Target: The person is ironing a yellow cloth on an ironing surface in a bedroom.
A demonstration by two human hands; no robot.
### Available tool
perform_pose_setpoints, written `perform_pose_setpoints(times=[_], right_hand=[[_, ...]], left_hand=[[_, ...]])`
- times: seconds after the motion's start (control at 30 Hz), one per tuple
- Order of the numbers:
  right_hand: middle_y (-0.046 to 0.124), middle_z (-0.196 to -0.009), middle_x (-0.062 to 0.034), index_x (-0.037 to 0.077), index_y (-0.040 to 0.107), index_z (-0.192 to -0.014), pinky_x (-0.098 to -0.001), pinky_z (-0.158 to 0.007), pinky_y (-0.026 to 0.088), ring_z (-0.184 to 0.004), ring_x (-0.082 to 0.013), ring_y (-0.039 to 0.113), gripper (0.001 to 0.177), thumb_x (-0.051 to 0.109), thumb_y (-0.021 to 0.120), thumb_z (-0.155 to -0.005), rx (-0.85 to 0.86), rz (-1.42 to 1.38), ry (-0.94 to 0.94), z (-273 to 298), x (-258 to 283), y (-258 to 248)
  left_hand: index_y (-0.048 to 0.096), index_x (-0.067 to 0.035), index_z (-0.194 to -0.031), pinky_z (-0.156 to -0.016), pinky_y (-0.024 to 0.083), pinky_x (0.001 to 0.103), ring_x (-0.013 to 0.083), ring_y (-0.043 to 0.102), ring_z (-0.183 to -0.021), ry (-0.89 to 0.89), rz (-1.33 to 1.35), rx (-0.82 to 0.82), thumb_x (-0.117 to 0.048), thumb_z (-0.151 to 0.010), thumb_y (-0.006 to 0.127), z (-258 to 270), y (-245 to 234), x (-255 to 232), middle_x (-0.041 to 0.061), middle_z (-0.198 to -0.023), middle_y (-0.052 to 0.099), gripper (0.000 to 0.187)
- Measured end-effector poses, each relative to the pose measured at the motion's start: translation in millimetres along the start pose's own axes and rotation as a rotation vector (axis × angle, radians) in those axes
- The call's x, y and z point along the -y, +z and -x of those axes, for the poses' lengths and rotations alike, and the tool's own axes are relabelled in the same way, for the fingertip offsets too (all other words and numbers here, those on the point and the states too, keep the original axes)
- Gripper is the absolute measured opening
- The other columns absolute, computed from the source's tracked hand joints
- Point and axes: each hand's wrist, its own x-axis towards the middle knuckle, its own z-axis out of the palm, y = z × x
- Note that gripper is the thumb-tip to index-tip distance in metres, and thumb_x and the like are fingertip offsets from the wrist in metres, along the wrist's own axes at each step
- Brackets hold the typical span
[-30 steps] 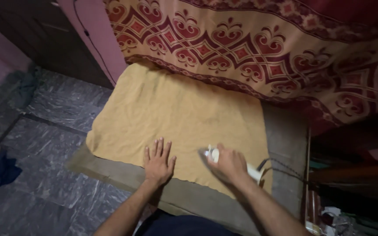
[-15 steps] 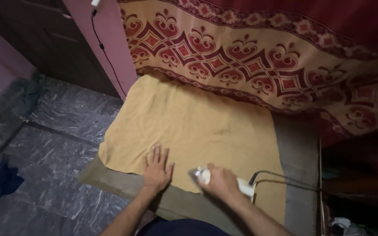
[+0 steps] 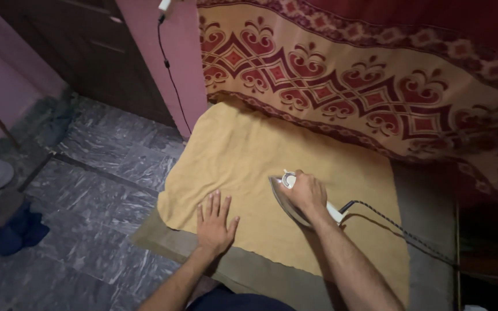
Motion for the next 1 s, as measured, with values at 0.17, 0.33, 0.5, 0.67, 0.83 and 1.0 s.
perform_pose_setpoints(times=[0.17,0.33,0.5,0.67,0.83,1.0], right_hand=[[0.075,-0.089,-0.0210,0.009,0.072,-0.098,-0.0535,-0.076,0.058,-0.086,-0.0419,0.073,0.049,0.053,0.074,-0.077,0.047,0.000,-0.021,27.5,20.3,20.4],[0.074,-0.082,-0.0226,0.008,0.070,-0.092,-0.0542,-0.072,0.058,-0.081,-0.0427,0.072,0.049,0.055,0.072,-0.081,0.104,-0.048,-0.088,88.0,54.9,24.7],[0.074,-0.080,-0.0195,0.008,0.068,-0.095,-0.0535,-0.071,0.057,-0.076,-0.0416,0.073,0.045,0.050,0.072,-0.079,0.185,0.020,-0.255,89.7,67.6,31.6],[0.074,-0.082,-0.0200,0.009,0.069,-0.097,-0.0541,-0.071,0.057,-0.079,-0.0418,0.073,0.042,0.048,0.072,-0.081,0.136,0.013,-0.167,48.3,81.2,25.6],[0.074,-0.083,-0.0203,0.008,0.070,-0.094,-0.0534,-0.074,0.057,-0.082,-0.0406,0.073,0.043,0.047,0.074,-0.078,0.049,0.009,-0.172,42.1,81.9,29.6],[0.074,-0.083,-0.0202,0.008,0.070,-0.093,-0.0542,-0.072,0.057,-0.081,-0.0415,0.072,0.042,0.047,0.074,-0.078,0.138,-0.016,-0.165,82.7,98.2,30.2]], left_hand=[[0.035,-0.020,-0.156,-0.120,0.012,0.060,0.0314,0.019,-0.154,0.006,0.038,0.029,-0.052,-0.093,0.054,-2.9,-8.6,12.4,0.013,-0.167,0.022,0.073],[0.034,-0.021,-0.156,-0.116,0.008,0.066,0.0325,0.016,-0.154,-0.068,-0.012,0.039,-0.053,-0.092,0.052,-9.1,-13.0,34.8,0.014,-0.167,0.019,0.074],[0.031,-0.020,-0.157,-0.118,0.005,0.067,0.0337,0.014,-0.154,-0.102,-0.047,0.024,-0.055,-0.092,0.051,-9.5,-13.4,48.6,0.016,-0.167,0.017,0.076],[0.032,-0.019,-0.157,-0.117,0.007,0.068,0.0340,0.015,-0.154,-0.083,-0.037,-0.016,-0.054,-0.092,0.051,-8.5,-12.4,50.7,0.017,-0.166,0.018,0.076],[0.034,-0.017,-0.156,-0.117,0.008,0.067,0.0349,0.017,-0.153,-0.054,-0.005,-0.049,-0.054,-0.092,0.052,-7.2,-16.1,53.5,0.018,-0.166,0.020,0.077],[0.038,-0.014,-0.155,-0.120,0.012,0.062,0.0345,0.022,-0.153,-0.015,0.016,-0.116,-0.049,-0.093,0.054,-1.9,-18.9,66.4,0.019,-0.165,0.025,0.073]])
